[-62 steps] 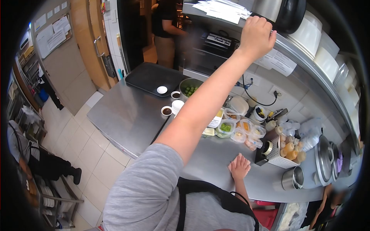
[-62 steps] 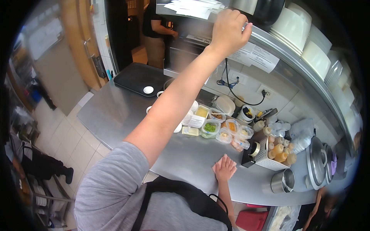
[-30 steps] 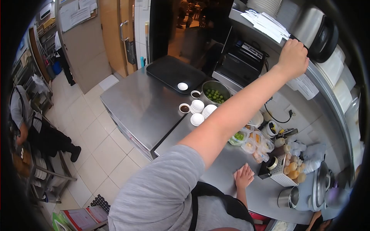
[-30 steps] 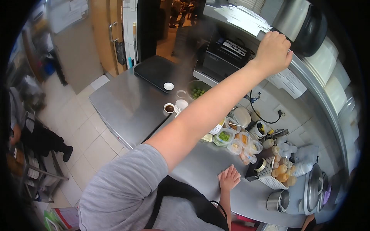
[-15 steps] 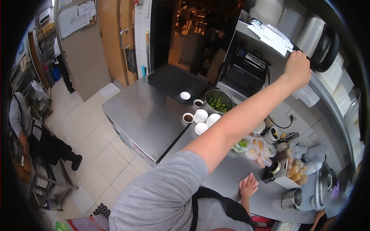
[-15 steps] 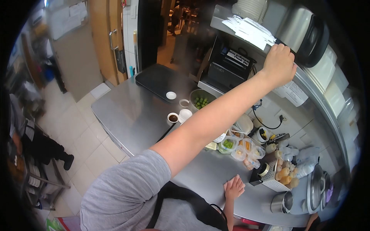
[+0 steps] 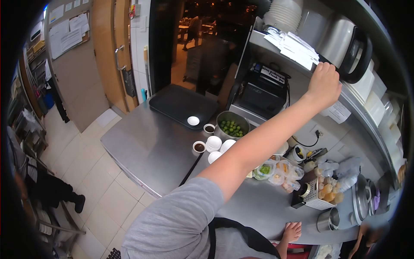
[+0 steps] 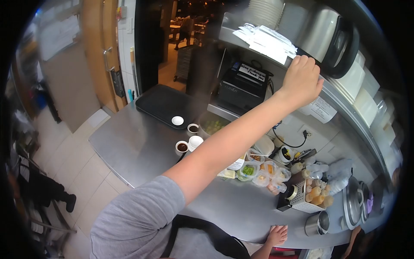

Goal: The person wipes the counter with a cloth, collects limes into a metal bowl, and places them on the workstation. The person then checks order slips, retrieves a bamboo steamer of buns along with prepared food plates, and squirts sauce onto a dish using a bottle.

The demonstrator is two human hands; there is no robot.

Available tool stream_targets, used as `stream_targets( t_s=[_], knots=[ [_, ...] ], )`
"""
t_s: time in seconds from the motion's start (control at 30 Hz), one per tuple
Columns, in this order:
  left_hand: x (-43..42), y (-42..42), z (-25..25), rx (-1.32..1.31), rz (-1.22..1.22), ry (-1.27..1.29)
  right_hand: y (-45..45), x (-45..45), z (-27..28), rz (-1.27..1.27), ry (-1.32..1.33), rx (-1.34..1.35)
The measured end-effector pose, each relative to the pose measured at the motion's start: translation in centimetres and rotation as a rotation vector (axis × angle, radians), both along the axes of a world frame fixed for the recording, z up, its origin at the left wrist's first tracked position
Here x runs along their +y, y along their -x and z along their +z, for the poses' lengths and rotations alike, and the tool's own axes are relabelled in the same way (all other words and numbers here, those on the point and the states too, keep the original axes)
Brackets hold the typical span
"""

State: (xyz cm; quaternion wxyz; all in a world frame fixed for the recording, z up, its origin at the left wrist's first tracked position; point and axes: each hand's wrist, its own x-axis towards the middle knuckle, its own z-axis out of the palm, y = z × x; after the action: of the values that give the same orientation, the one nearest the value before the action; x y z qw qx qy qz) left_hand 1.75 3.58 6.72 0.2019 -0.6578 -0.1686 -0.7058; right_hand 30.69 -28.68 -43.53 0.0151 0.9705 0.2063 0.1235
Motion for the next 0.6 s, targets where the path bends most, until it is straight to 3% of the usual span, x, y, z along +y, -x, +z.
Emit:
stream_targets(
  t_s=[0.6],
  knots=[
    [0.7,0.0,-0.5,-0.042,-0.079,-0.081,-1.5,-0.7,-2.2,0.160,-0.095,-0.225]
  ],
)
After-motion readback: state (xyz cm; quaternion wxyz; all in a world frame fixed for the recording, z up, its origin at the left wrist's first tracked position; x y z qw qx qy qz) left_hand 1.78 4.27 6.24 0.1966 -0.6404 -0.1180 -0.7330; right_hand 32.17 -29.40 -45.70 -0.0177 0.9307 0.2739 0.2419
